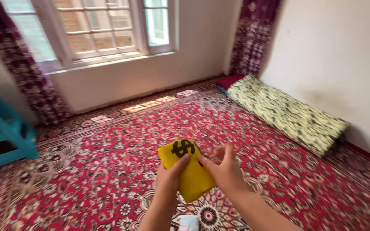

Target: Organizing various items and clothes by picking them up from the floor and placing them neatly into a dresser drawer.

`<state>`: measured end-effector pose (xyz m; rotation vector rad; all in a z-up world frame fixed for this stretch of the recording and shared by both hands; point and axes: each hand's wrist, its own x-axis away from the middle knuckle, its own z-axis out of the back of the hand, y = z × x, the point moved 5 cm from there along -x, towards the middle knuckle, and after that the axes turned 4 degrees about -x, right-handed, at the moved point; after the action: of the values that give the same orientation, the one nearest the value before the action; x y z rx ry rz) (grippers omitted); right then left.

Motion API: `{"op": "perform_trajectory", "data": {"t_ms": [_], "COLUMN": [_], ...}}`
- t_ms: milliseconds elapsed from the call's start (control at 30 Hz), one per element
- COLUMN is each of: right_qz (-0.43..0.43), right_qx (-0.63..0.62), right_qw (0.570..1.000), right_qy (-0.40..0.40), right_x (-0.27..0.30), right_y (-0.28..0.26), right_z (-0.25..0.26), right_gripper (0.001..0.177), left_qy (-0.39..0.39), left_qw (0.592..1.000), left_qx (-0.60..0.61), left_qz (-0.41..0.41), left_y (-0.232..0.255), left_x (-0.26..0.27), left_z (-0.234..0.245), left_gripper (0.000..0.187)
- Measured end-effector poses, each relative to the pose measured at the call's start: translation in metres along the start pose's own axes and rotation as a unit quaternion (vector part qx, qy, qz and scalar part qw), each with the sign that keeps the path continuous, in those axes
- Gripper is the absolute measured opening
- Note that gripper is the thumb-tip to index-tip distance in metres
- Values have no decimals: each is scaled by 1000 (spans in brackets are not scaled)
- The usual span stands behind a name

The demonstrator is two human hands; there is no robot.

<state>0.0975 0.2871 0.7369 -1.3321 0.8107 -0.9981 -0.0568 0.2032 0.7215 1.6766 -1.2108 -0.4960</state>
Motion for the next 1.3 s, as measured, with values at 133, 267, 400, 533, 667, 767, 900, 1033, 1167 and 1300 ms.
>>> {"op": "perform_trajectory", "data": {"t_ms": [133,267,400,533,667,767,900,1033,1167,1300], "right_qz": [292,93,17,-49,-74,-85,-83,-89,-70,-82], "right_qx": [179,-107,-256,-303,-310,-311,-331,-357,-304,-232], "right_qw": [937,974,956,951,947,942,931,923,939,940], "right_qy": [64,-175,-144,-38,32,96,131,113,143,236], "right_x": [14,35,57,77,104,129,175,216,259,318], "right_y": [-45,-31,-31,-19,16,32,38,45,61,91], "right_z": [40,53,70,112,176,228,293,355,417,494], "right_gripper": [82,75,63,48,46,45,47,52,57,57], "left_qy": [-81,-115,-96,-77,-120,-136,-138,-125,-157,-264], "left_qw": [987,983,992,996,992,989,990,992,987,961], "left_qx": [-112,-136,-50,-11,-27,-19,-26,-2,5,-59], "left_qz": [-86,-49,-63,-48,25,52,20,3,17,51], "left_y": [-11,-26,-40,-56,-81,-120,-159,-198,-246,-306], "left_x": [-9,11,9,20,55,73,104,139,177,206], "left_z": [-32,-60,-98,-143,-201,-243,-303,-357,-402,-438], "left_gripper": [48,49,50,51,50,49,46,48,50,48]}}
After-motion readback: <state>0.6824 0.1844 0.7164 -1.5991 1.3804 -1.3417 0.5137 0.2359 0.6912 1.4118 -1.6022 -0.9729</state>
